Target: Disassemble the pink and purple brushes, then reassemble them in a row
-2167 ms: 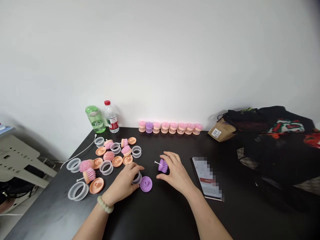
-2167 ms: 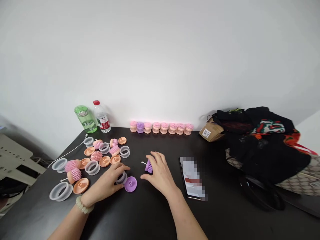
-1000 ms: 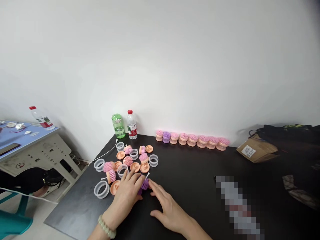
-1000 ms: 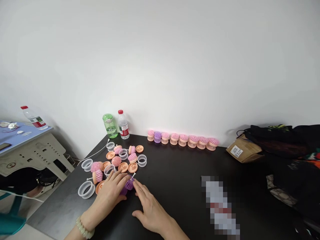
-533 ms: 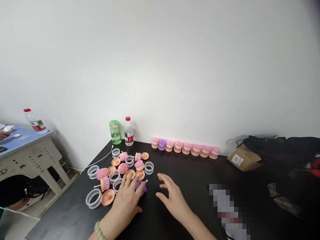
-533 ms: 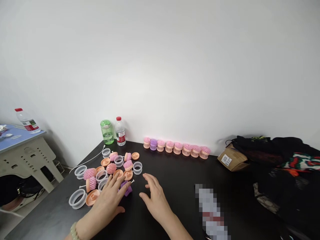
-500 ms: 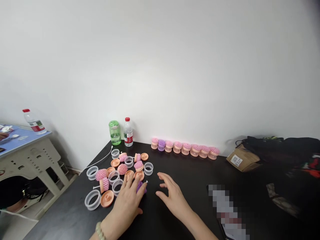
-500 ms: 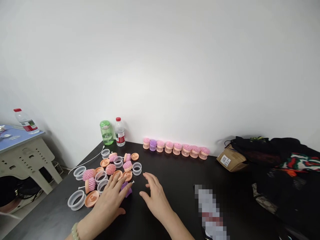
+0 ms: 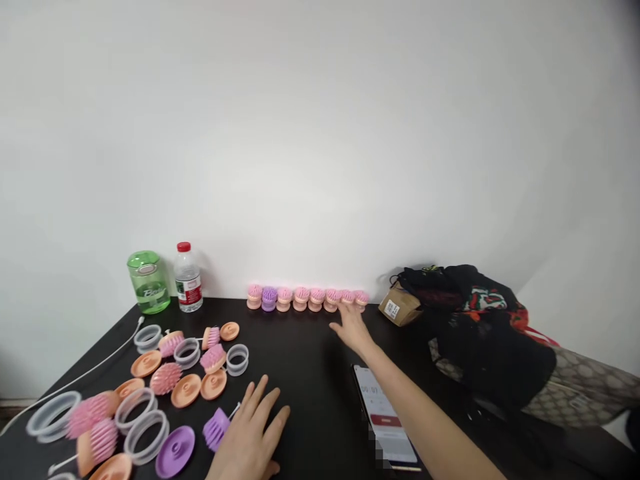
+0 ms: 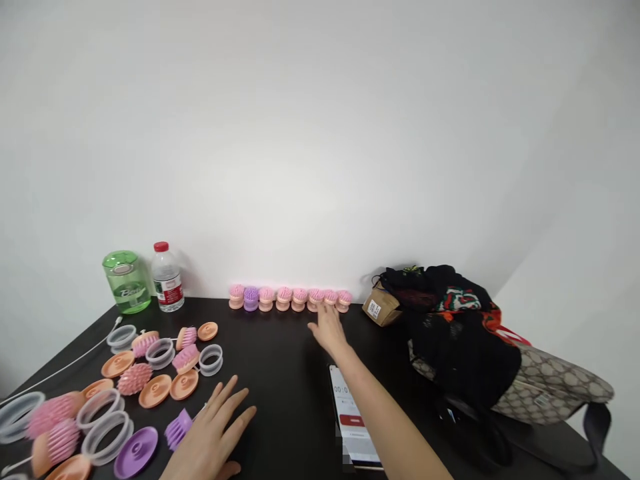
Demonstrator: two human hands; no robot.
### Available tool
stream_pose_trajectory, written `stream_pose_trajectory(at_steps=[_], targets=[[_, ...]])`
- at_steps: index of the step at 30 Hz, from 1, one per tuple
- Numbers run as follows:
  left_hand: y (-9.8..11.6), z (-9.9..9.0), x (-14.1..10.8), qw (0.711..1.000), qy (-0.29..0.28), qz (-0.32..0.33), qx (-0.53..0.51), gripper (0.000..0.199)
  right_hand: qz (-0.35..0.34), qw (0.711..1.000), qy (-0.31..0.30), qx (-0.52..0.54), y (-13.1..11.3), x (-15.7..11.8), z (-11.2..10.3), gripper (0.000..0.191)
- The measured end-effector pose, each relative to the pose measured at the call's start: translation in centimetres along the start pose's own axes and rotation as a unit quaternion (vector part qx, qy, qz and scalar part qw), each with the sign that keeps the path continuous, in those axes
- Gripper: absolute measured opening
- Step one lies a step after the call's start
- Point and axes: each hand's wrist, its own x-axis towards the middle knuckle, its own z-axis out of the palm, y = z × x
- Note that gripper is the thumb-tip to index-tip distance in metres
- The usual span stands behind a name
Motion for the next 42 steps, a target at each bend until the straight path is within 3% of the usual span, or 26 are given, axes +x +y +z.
stream_pose_trajectory(at_steps=[2,5,8,11,15,18,22,27,34,38,42], targets=[[-1.2,1.6,-0.7,0.999,0.036,0.016,0.019,0.084,0.042,0.998,0.027,-0.045,3.0,2.3,-0.5,0.038],[-2.7,4.0,-1.2,0.993,0.093,0.05,0.047,0.068,0.083,0.991,0.053,-0.086,6.5,5.3,-0.7,0.035],[-3.4,4.9,-1.3,0.986,0.144,0.056,0.071,0.049,0.096,0.989,0.056,-0.101,8.9,7.0,-0.1,0.034],[-3.0,3.4,-1.4,0.985,0.144,0.055,0.077,0.059,0.098,0.989,0.043,-0.098,10.3,7.3,0.9,0.032],[-1.2,0.0,-1.0,0.993,0.063,-0.065,0.073,0.066,0.106,0.99,0.038,-0.088,11.1,6.2,1.4,0.031],[-0.3,-1.4,-0.6,0.987,0.019,-0.145,0.062,0.072,0.101,0.992,0.024,-0.074,11.0,4.9,0.5,0.034],[-0.6,-2.0,0.2,0.977,-0.009,-0.207,0.045,0.075,0.086,0.995,0.032,-0.049,9.8,2.8,-1.5,0.048],[-1.9,-2.6,1.4,0.966,-0.012,-0.254,0.045,0.086,0.046,0.998,0.05,-0.007,6.5,-1.3,-3.0,0.058],[-4.8,-2.4,2.9,0.953,0.006,-0.296,0.064,0.069,0.003,0.988,0.051,0.146,0.4,-8.2,-4.6,0.062],[-6.2,-2.4,3.7,0.951,0.017,-0.302,0.059,0.064,-0.007,0.971,0.02,0.237,-2.3,-11.7,-4.3,0.058],[-4.2,-3.3,3.8,0.963,0.023,-0.266,0.029,0.057,0.011,0.938,-0.031,0.345,-5.1,-13.7,-2.6,0.056]])
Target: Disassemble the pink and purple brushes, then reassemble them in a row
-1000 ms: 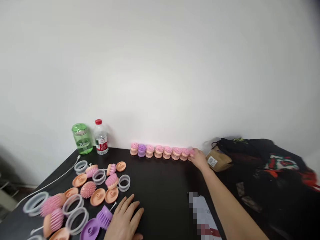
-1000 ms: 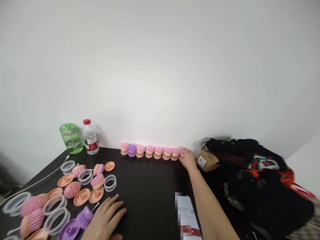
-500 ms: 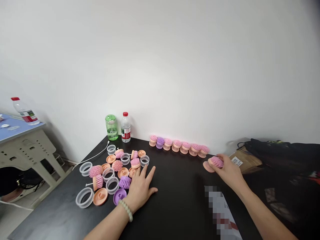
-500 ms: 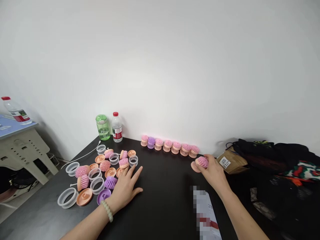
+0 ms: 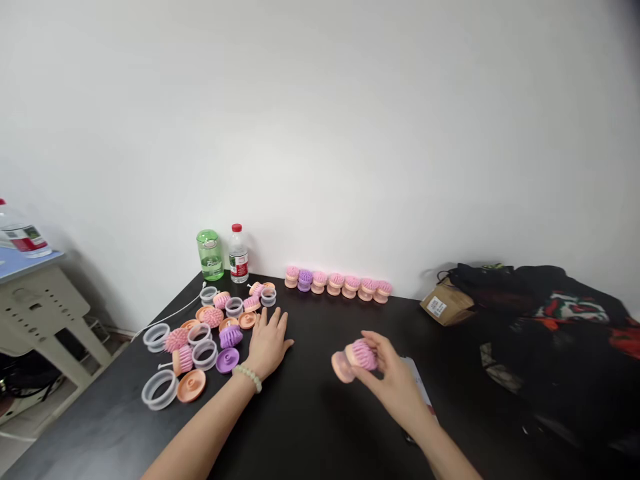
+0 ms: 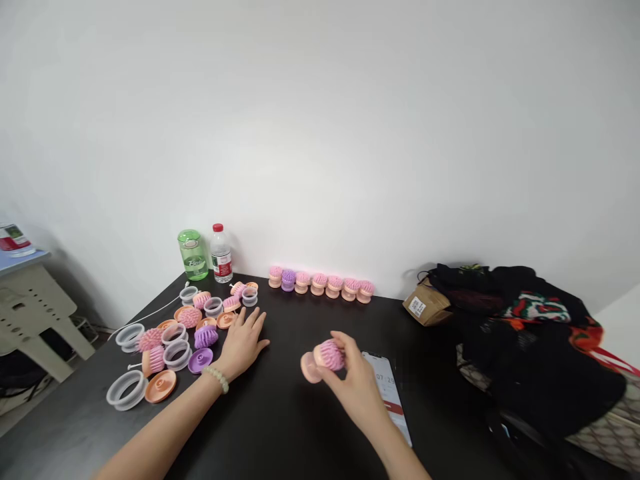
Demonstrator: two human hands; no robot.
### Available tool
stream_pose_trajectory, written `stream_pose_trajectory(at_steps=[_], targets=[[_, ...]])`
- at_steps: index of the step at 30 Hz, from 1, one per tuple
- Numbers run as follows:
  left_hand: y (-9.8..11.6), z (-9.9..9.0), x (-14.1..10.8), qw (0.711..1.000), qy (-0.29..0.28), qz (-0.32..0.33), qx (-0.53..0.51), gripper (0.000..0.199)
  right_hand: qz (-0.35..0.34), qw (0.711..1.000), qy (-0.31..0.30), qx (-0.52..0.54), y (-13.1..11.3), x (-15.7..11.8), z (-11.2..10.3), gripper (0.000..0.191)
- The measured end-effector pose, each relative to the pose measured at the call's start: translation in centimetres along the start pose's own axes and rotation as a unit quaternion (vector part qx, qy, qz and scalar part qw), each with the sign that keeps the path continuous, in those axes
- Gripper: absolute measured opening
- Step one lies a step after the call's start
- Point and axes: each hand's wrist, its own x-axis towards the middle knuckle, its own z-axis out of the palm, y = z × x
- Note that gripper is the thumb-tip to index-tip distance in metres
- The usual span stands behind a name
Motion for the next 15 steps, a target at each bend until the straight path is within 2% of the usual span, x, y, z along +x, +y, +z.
stream_pose_trajectory(at_steps=[4,5,6,8,11,13,15], targets=[[2.8,-2.0,-2.7,0.991,-0.033,0.105,-0.08,0.051,0.011,0.998,-0.024,0.055,-1.3,0.1,3.2,0.054],[3.4,-2.4,-3.4,0.977,-0.047,0.133,-0.163,0.052,0.01,0.998,-0.024,0.058,-1.7,0.3,4.0,0.053],[3.8,-2.7,-3.9,0.961,-0.063,0.142,-0.227,0.057,0.009,0.998,-0.024,0.061,-2.1,0.4,4.7,0.052],[4.3,-2.8,-4.7,0.946,-0.065,0.101,-0.302,0.057,0.007,0.997,-0.028,0.068,-2.6,0.4,6.0,0.05],[4.2,-2.2,-5.3,0.953,-0.031,0.031,-0.299,0.036,0.0,0.995,-0.045,0.09,-2.7,-0.3,7.5,0.048],[3.8,-1.8,-5.6,0.963,0.001,0.055,-0.263,0.025,-0.006,0.993,-0.054,0.108,-2.4,-1.0,8.1,0.048],[3.6,-1.6,-5.8,0.968,0.043,0.109,-0.22,0.02,-0.009,0.991,-0.061,0.117,-2.1,-1.7,8.2,0.048]])
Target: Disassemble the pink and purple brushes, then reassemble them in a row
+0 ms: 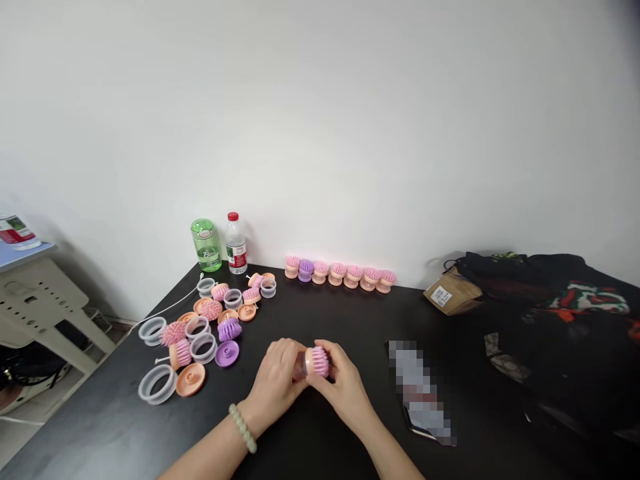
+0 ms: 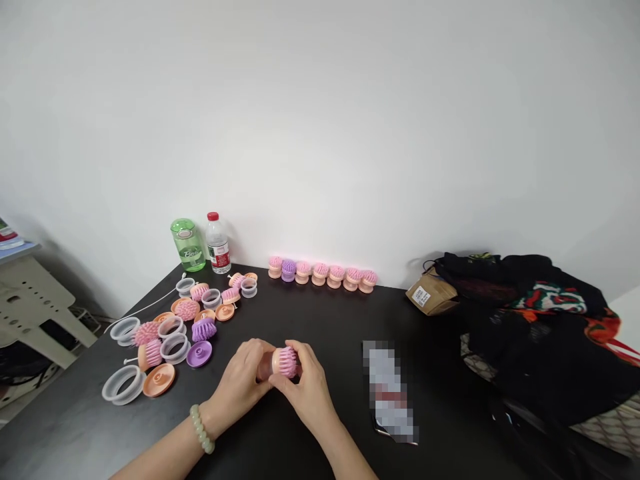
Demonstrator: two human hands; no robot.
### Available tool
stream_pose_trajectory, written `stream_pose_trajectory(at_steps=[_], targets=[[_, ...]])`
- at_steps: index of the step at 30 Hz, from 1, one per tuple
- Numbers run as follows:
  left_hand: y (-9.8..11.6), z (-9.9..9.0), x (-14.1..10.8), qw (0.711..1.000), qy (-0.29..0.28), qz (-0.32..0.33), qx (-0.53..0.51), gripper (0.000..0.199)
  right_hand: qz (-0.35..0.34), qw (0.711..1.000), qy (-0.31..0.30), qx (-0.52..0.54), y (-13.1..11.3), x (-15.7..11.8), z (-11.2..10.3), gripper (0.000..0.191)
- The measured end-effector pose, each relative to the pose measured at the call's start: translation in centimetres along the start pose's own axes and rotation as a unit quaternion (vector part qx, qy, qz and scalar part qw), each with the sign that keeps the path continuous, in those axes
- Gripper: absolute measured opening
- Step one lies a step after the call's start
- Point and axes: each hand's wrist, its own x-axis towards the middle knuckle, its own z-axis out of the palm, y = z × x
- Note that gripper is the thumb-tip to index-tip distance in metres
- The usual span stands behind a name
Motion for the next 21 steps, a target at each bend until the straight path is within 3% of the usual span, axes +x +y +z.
stream_pose_trajectory(at_steps=[6,9,13,15,17,18,21], targets=[[0.4,-0.3,-0.4,0.99,0.059,0.117,0.056,0.019,-0.045,0.998,0.006,-0.048,-1.1,-0.9,-0.8,0.029],[0.3,-0.5,-0.5,0.988,0.068,0.127,0.054,0.021,-0.098,0.994,0.012,-0.055,-2.1,-1.1,-1.2,0.026],[-0.3,-1.1,-0.3,0.992,0.035,0.12,0.016,0.023,-0.16,0.985,-0.042,-0.038,-2.9,-1.3,-1.9,0.039],[-0.5,-1.3,-0.2,0.993,0.022,0.117,0.01,0.025,-0.138,0.988,-0.067,-0.035,-2.8,-1.4,-2.1,0.061],[-0.4,-1.6,-0.1,0.993,0.02,0.118,0.023,0.027,-0.073,0.994,-0.07,-0.033,-2.6,-1.4,-2.3,0.085],[-0.3,-1.6,0.0,0.992,0.022,0.123,0.029,0.027,-0.039,0.997,-0.066,-0.032,-2.5,-1.4,-2.3,0.088],[0.3,-1.8,-0.2,0.989,0.037,0.14,0.038,0.027,0.007,0.998,-0.057,-0.021,-2.5,-1.3,-2.4,0.052]])
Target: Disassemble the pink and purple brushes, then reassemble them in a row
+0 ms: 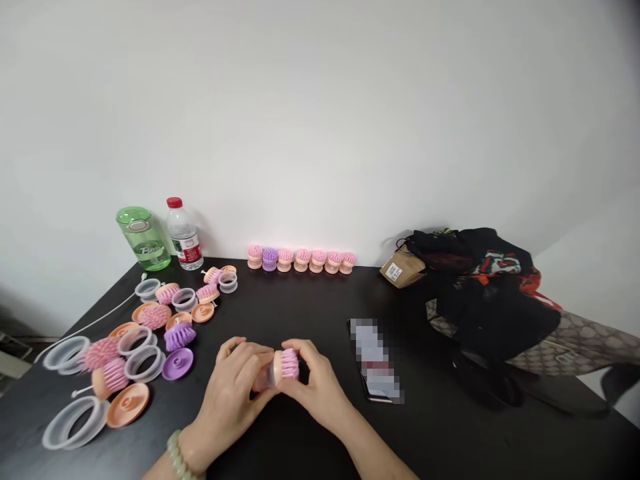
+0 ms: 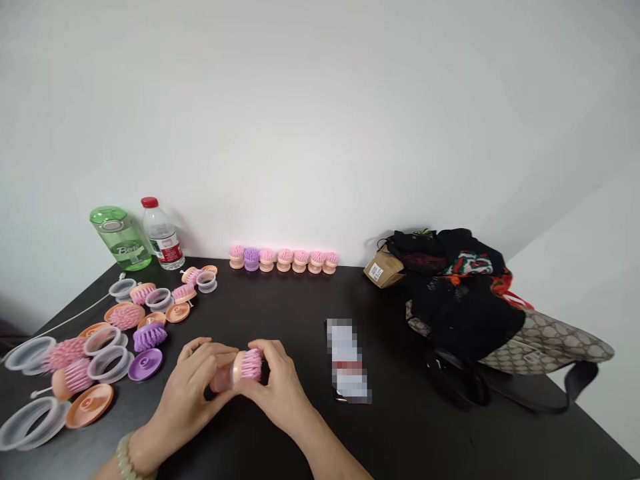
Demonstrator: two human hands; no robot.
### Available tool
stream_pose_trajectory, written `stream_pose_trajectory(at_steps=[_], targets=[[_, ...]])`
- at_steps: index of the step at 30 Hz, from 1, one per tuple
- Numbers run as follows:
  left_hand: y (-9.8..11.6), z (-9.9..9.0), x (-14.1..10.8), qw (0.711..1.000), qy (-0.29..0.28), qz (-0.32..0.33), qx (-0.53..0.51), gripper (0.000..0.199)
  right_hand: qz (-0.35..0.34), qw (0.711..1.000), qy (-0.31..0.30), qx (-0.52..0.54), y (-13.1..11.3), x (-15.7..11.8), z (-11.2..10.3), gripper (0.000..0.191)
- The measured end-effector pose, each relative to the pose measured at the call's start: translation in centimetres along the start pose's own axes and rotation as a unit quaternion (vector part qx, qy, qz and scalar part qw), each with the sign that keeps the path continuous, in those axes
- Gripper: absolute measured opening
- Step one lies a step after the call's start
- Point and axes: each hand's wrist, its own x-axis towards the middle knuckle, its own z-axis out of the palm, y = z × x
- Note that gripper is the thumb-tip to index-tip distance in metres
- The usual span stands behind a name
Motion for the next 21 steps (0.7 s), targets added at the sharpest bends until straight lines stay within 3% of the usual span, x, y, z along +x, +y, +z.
stream_pose_trajectory(at_steps=[2,7,11,16,21], targets=[[0.4,-0.1,-0.1,1.0,0.017,-0.003,-0.001,0.03,-0.007,0.999,-0.008,0.037,-0.2,-0.1,-0.3,0.036],[1.0,-0.5,-0.6,0.998,0.037,-0.038,-0.034,0.035,-0.007,0.993,-0.039,0.108,-0.5,-0.5,-0.8,0.065],[1.1,-0.8,-0.7,0.992,0.069,-0.061,-0.081,0.041,0.005,0.994,-0.03,0.104,-0.6,-0.6,-0.8,0.041],[1.1,-0.8,-0.4,0.983,0.098,-0.105,-0.119,0.048,0.002,0.99,-0.056,0.131,-0.6,-0.6,-1.0,0.066],[1.2,-0.6,-0.3,0.971,0.096,-0.139,-0.17,0.049,0.007,0.994,-0.054,0.091,-0.6,-0.8,-1.2,0.044]])
